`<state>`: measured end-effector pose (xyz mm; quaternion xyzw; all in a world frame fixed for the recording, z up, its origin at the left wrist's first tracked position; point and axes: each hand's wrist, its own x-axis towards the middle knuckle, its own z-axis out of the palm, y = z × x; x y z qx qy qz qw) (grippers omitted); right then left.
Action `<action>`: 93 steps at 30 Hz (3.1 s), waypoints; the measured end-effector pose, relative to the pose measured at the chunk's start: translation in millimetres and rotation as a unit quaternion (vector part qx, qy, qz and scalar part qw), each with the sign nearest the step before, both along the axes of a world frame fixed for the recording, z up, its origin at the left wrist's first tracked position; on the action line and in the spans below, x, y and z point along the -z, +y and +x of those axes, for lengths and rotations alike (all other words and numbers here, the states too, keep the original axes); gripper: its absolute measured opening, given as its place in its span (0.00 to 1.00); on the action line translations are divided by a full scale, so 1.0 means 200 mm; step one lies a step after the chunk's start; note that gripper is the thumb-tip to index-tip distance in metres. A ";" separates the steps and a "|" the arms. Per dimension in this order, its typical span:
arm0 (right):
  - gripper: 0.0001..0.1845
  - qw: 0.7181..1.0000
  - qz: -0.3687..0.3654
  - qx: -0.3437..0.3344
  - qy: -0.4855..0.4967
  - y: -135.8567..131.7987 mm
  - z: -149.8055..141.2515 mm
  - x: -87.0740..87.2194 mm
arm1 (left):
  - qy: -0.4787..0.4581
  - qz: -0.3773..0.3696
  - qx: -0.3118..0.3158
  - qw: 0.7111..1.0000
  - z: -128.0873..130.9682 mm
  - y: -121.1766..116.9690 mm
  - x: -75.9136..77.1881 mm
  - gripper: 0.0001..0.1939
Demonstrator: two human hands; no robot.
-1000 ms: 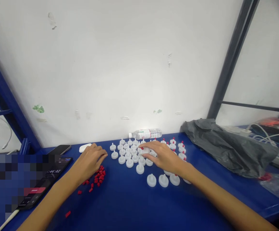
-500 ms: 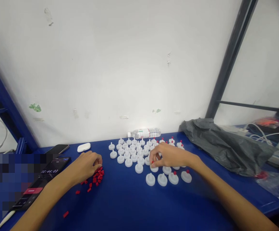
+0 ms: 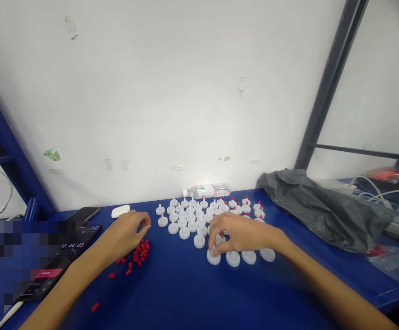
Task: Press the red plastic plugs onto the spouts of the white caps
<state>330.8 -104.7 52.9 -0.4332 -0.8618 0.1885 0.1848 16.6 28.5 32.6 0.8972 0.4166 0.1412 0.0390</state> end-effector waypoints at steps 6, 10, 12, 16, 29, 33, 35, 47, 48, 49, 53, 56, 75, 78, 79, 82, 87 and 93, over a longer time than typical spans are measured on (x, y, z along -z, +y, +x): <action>0.09 0.991 -0.003 0.046 0.128 -0.01 -0.05 -0.01 | -0.151 0.017 0.077 0.985 0.10 -0.08 0.03 0.17; 0.07 0.993 0.064 0.073 0.073 -0.01 -0.12 0.05 | -0.221 -0.037 0.107 0.969 0.19 -0.17 0.07 0.14; 0.09 0.991 0.079 0.090 0.068 -0.01 -0.14 0.09 | -0.249 -0.067 0.110 0.960 0.23 -0.22 0.08 0.13; 0.18 0.988 0.112 0.089 0.056 -0.01 -0.17 0.15 | -0.291 -0.137 0.136 0.937 0.29 -0.30 0.09 0.11; 0.17 0.981 0.147 0.090 0.095 0.03 -0.17 0.21 | -0.283 -0.138 0.095 0.944 0.30 -0.29 0.14 0.11; 0.15 0.979 0.170 0.085 0.079 0.02 -0.17 0.22 | -0.248 -0.094 0.118 0.957 0.30 -0.30 0.16 0.12; 0.12 0.977 0.185 0.075 0.080 0.02 -0.18 0.23 | -0.240 -0.077 0.121 0.960 0.30 -0.31 0.16 0.12; 0.05 0.944 0.331 -0.008 -0.005 0.02 -0.22 0.26 | -0.239 -0.132 0.151 0.950 0.30 -0.35 0.14 0.19; 0.04 0.949 0.314 0.003 0.001 0.02 -0.23 0.25 | -0.239 -0.129 0.150 0.951 0.30 -0.35 0.13 0.20; 0.04 0.957 0.290 0.017 0.007 0.01 -0.23 0.24 | -0.237 -0.121 0.148 0.952 0.31 -0.35 0.13 0.20; 0.17 0.972 0.220 0.073 0.019 -0.01 -0.22 0.15 | -0.193 0.006 0.178 0.965 0.31 -0.34 0.11 0.15; 0.12 0.976 0.192 0.088 0.057 -0.01 -0.17 0.09 | -0.143 0.107 0.200 0.963 0.26 -0.29 0.10 0.15; 0.18 0.959 0.176 0.224 -0.011 0.12 0.14 0.06 | -0.123 0.112 0.044 0.985 0.08 -0.07 0.01 0.17; 0.21 0.938 0.217 0.264 -0.061 0.19 0.22 0.12 | -0.129 0.085 0.011 0.988 0.07 -0.07 0.01 0.17; 0.22 0.938 0.215 0.263 -0.068 0.21 0.23 0.14 | -0.131 0.079 0.007 0.988 0.07 -0.07 0.01 0.17; 0.26 0.943 0.206 0.250 -0.082 0.24 0.26 0.18 | -0.138 0.085 -0.001 0.987 0.06 -0.06 0.03 0.16; 0.32 0.949 0.198 0.229 -0.092 0.23 0.25 0.20 | -0.130 0.081 -0.015 0.988 0.03 0.00 0.07 0.16; 0.33 0.953 0.197 0.213 -0.090 0.21 0.23 0.20 | -0.161 -0.010 -0.022 0.987 0.02 0.00 0.02 0.17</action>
